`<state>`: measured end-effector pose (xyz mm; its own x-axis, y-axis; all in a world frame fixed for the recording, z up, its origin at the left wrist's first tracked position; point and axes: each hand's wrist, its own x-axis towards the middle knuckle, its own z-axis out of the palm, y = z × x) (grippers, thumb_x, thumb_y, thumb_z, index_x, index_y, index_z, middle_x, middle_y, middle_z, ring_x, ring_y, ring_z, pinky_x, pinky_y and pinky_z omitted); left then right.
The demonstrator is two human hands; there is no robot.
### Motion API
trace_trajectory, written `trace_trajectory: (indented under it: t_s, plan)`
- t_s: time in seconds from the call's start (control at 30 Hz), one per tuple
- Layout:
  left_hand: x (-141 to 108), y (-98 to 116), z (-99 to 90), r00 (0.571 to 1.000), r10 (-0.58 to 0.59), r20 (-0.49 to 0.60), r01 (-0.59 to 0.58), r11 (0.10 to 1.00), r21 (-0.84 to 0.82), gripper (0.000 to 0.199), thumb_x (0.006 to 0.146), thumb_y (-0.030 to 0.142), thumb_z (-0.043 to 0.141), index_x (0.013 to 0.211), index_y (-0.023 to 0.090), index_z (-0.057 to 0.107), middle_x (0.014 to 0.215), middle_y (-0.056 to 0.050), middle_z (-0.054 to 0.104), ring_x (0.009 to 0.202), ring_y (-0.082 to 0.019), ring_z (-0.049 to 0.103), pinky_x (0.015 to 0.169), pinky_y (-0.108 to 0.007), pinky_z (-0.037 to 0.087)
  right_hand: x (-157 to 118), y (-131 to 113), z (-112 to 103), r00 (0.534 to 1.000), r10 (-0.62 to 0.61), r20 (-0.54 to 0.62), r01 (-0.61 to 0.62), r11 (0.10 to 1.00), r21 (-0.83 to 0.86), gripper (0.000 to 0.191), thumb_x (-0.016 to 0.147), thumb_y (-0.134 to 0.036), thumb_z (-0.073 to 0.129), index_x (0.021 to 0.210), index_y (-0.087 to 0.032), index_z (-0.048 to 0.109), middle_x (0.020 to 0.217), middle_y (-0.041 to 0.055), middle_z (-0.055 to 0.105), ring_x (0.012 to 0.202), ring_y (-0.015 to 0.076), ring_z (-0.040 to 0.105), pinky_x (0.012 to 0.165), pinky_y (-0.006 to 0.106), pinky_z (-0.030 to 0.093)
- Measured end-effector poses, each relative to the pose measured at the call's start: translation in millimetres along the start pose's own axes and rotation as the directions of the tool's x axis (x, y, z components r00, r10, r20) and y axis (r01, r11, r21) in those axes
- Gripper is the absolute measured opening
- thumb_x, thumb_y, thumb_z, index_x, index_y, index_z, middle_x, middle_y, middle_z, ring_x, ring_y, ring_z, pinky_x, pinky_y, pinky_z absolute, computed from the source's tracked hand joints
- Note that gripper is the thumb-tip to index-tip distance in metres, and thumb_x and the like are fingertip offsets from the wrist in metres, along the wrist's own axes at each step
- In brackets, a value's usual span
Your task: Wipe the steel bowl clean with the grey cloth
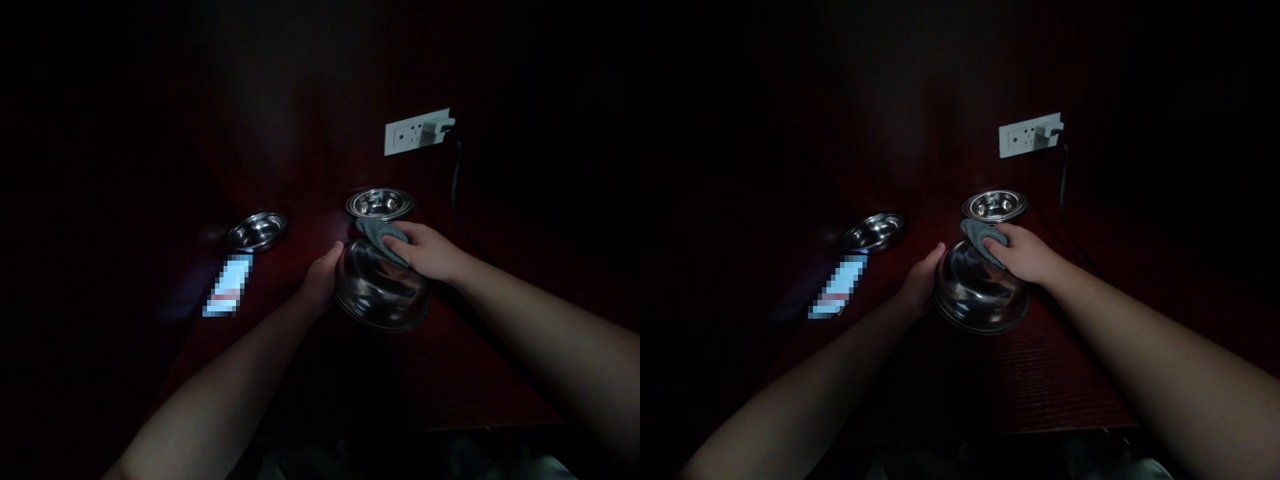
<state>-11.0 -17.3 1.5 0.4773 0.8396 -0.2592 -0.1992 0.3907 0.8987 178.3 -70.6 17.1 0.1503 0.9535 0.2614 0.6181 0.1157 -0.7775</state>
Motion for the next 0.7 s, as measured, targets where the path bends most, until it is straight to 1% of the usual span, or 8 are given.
trace_trajectory:
  t_s: [0.2, 0.37, 0.53, 0.7]
  plan:
    - [-0.9, 0.5, 0.5, 1.0, 0.0, -0.007, 0.0, 1.0, -0.007, 0.037, 0.083, 0.048, 0.061, 0.084, 0.013, 0.072, 0.084, -0.012, 0.075, 0.084, -0.024, 0.07, 0.088, -0.037, 0.048, 0.0, -0.9, -0.3, 1.0, 0.017, -0.004, -0.017, 1.0, 0.007, 0.023, 0.087, -0.039, 0.052, 0.089, -0.019, 0.064, 0.081, 0.0052, 0.069, 0.072, 0.021, 0.064, 0.065, 0.033, 0.05]
    - [1.1, -0.9, -0.7, 1.0, -0.01, 0.02, 0.01, 1.0, -0.007, 0.04, 0.083, 0.05, 0.06, 0.088, 0.013, 0.073, 0.084, -0.012, 0.075, 0.086, -0.025, 0.07, 0.089, -0.038, 0.049, 0.0, -1.4, -0.2, 1.0, 0.014, -0.01, -0.014, 1.0, -0.017, 0.024, 0.087, -0.04, 0.052, 0.089, -0.019, 0.064, 0.082, 0.0047, 0.07, 0.072, 0.0201, 0.063, 0.066, 0.032, 0.049]
    - [2.1, -1.2, -1.1, 1.0, -0.012, 0.012, 0.013, 1.0, -0.007, 0.04, 0.084, 0.049, 0.06, 0.091, 0.013, 0.073, 0.086, -0.012, 0.075, 0.086, -0.024, 0.07, 0.088, -0.038, 0.049, -0.1, -1.5, 0.1, 1.0, 0.006, -0.005, -0.006, 1.0, -0.006, 0.023, 0.087, -0.039, 0.052, 0.087, -0.019, 0.063, 0.08, 0.0043, 0.068, 0.071, 0.0195, 0.062, 0.065, 0.031, 0.048]
    - [1.8, -0.9, -1.1, 1.0, -0.002, 0.019, 0.002, 1.0, -0.001, 0.04, 0.084, 0.05, 0.06, 0.086, 0.013, 0.073, 0.086, -0.013, 0.075, 0.084, -0.024, 0.07, 0.087, -0.037, 0.049, 0.6, 0.8, 0.1, 1.0, 0.006, -0.011, -0.006, 1.0, -0.003, 0.024, 0.087, -0.04, 0.052, 0.088, -0.019, 0.063, 0.081, 0.0047, 0.068, 0.073, 0.0203, 0.063, 0.065, 0.032, 0.049]
